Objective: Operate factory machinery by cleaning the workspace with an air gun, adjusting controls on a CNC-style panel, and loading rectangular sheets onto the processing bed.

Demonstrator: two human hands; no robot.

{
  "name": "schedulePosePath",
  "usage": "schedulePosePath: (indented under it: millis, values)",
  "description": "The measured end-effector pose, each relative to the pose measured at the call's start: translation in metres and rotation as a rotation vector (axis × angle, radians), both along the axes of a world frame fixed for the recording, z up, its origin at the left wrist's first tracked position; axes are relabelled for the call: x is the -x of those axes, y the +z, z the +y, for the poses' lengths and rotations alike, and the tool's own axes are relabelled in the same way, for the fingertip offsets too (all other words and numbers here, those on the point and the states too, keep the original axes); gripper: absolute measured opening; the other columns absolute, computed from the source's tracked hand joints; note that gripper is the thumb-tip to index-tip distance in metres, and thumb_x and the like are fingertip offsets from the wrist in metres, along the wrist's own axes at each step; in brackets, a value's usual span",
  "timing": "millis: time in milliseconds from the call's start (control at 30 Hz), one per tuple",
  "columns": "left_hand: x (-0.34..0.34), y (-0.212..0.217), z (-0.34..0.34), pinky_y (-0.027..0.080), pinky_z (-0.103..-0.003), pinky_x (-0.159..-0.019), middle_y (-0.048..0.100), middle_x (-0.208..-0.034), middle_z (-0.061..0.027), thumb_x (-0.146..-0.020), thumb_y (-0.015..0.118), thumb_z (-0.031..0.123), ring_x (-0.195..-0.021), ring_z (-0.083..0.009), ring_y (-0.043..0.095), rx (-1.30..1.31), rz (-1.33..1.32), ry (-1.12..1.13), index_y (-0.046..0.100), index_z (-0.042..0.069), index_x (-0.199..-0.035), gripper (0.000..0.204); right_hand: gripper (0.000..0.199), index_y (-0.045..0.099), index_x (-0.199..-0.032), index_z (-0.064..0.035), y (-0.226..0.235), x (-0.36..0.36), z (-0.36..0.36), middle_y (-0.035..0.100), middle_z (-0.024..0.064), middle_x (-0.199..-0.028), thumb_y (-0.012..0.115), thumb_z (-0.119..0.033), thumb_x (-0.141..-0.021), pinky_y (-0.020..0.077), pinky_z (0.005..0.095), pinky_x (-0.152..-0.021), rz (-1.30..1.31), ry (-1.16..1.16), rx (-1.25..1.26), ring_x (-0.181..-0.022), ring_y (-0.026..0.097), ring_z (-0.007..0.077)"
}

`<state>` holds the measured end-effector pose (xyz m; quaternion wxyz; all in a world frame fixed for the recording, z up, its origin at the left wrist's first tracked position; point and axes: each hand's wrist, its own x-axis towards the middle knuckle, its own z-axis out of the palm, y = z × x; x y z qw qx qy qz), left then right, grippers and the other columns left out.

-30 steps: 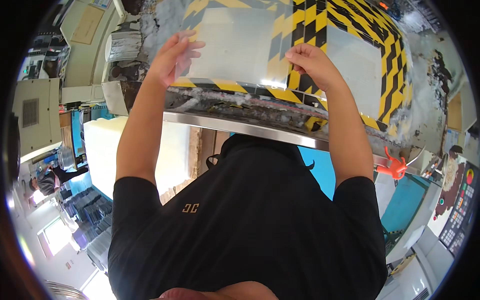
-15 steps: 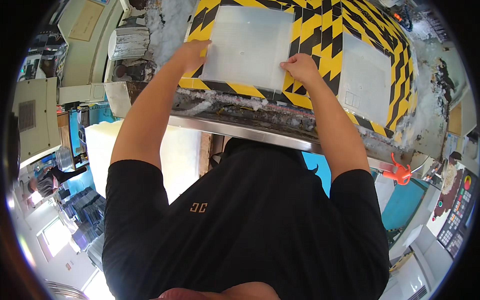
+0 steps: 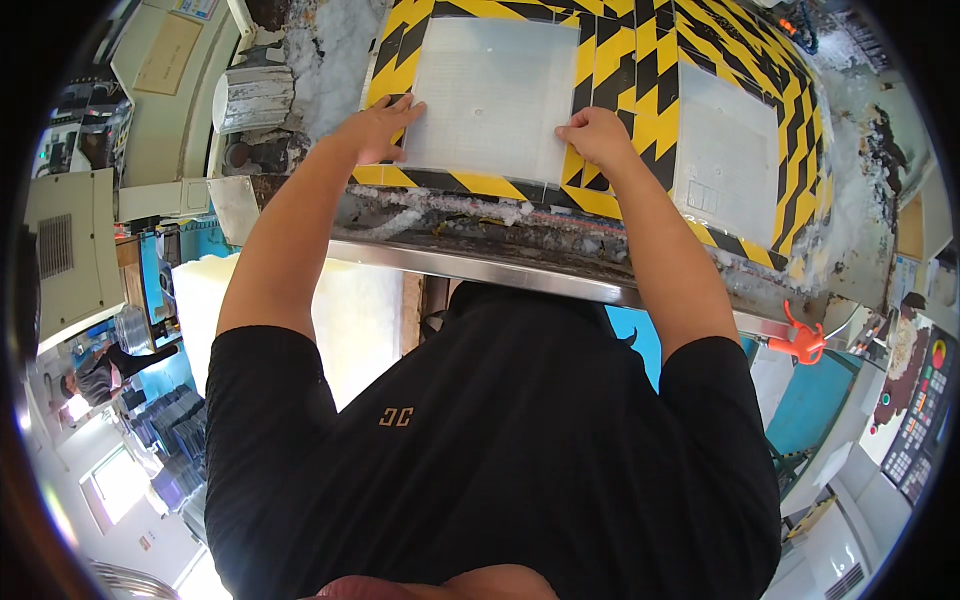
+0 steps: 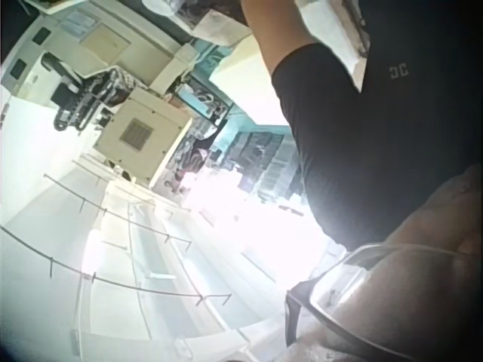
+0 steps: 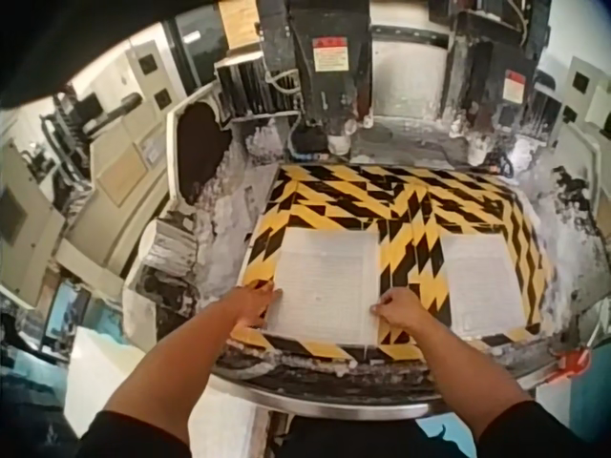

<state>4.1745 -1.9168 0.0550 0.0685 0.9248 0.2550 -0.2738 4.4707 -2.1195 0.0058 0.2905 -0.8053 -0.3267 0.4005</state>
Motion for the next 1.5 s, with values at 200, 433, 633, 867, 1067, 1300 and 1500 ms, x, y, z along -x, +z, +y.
schedulePosePath:
  millis: [200, 433, 633, 867, 1067, 1300, 1500]
  values:
    - [0.012, -0.009, 0.003, 0.034, -0.044, -0.113, 0.018, -0.160, -0.0062, -0.068, 0.083, 0.030, -0.143, -0.0377, 0.025, -0.014, -0.042, -0.041, 0.018, 0.024, -0.153, 0.107, 0.023, 0.063, -0.082, -0.0018, 0.001, 0.005, -0.001, 0.061, 0.0060, -0.066, 0.075, -0.021, -0.079, 0.0440, 0.0298, -0.050, 0.039, -0.011, -0.061, -0.052, 0.055, 0.0151]
    - [0.005, -0.005, 0.000, 0.033, -0.044, -0.114, 0.016, -0.160, -0.0061, -0.068, 0.084, 0.027, -0.142, -0.0397, 0.025, -0.007, -0.038, -0.060, 0.018, 0.024, -0.153, 0.108, 0.024, 0.063, -0.081, -0.0026, -0.006, 0.003, -0.002, 0.061, 0.0055, -0.066, 0.075, -0.023, -0.078, 0.0442, 0.0300, -0.051, 0.026, -0.035, -0.063, -0.052, 0.056, 0.0151]
    - [0.005, -0.009, 0.001, 0.032, -0.044, -0.114, 0.015, -0.160, -0.0051, -0.066, 0.084, 0.025, -0.142, -0.0398, 0.024, 0.007, -0.038, -0.056, 0.018, 0.025, -0.153, 0.108, 0.026, 0.064, -0.082, -0.0023, -0.009, 0.002, -0.002, 0.062, 0.0060, -0.066, 0.075, -0.025, -0.078, 0.0459, 0.0310, -0.054, 0.003, -0.046, -0.061, -0.052, 0.058, 0.0162]
    - [0.004, -0.011, 0.001, 0.033, -0.043, -0.114, 0.016, -0.160, -0.0056, -0.066, 0.084, 0.019, -0.143, -0.0377, 0.023, 0.026, -0.068, -0.045, 0.020, 0.023, -0.152, 0.107, 0.035, 0.067, -0.082, -0.0046, -0.019, -0.001, 0.000, 0.068, 0.0143, -0.081, 0.076, -0.038, -0.075, 0.0503, 0.0447, -0.071, -0.183, 0.014, -0.041, -0.078, 0.065, 0.0311]
    - [0.004, -0.011, 0.003, 0.032, -0.044, -0.114, 0.019, -0.159, -0.0074, -0.064, 0.085, 0.018, -0.141, -0.0421, 0.025, 0.040, -0.126, -0.066, 0.021, 0.024, -0.152, 0.109, 0.034, 0.069, -0.083, -0.0063, -0.012, 0.005, 0.000, 0.069, 0.0125, -0.081, 0.076, -0.038, -0.074, 0.0512, 0.0438, -0.073, -0.191, -0.004, -0.070, -0.080, 0.066, 0.0315]
    - [-0.003, -0.008, -0.002, 0.034, -0.045, -0.113, 0.016, -0.160, -0.0080, -0.069, 0.083, 0.022, -0.143, -0.0369, 0.024, 0.004, -0.024, -0.058, 0.019, 0.022, -0.153, 0.105, 0.045, 0.063, -0.109, -0.0075, 0.032, 0.010, -0.030, 0.069, 0.0127, -0.096, 0.069, -0.042, -0.081, 0.0516, 0.0412, -0.079, -0.427, 0.066, -0.056, -0.088, 0.067, 0.0299]
    - [0.002, -0.012, 0.001, 0.031, -0.046, -0.115, 0.014, -0.160, -0.0081, -0.068, 0.083, 0.021, -0.143, -0.0390, 0.021, 0.030, -0.044, -0.033, 0.018, 0.023, -0.153, 0.107, 0.043, 0.063, -0.113, -0.0055, 0.063, -0.017, -0.104, 0.069, 0.0146, -0.097, 0.070, -0.037, -0.084, 0.0526, 0.0363, -0.078, -0.255, 0.056, -0.080, -0.088, 0.068, 0.0269]
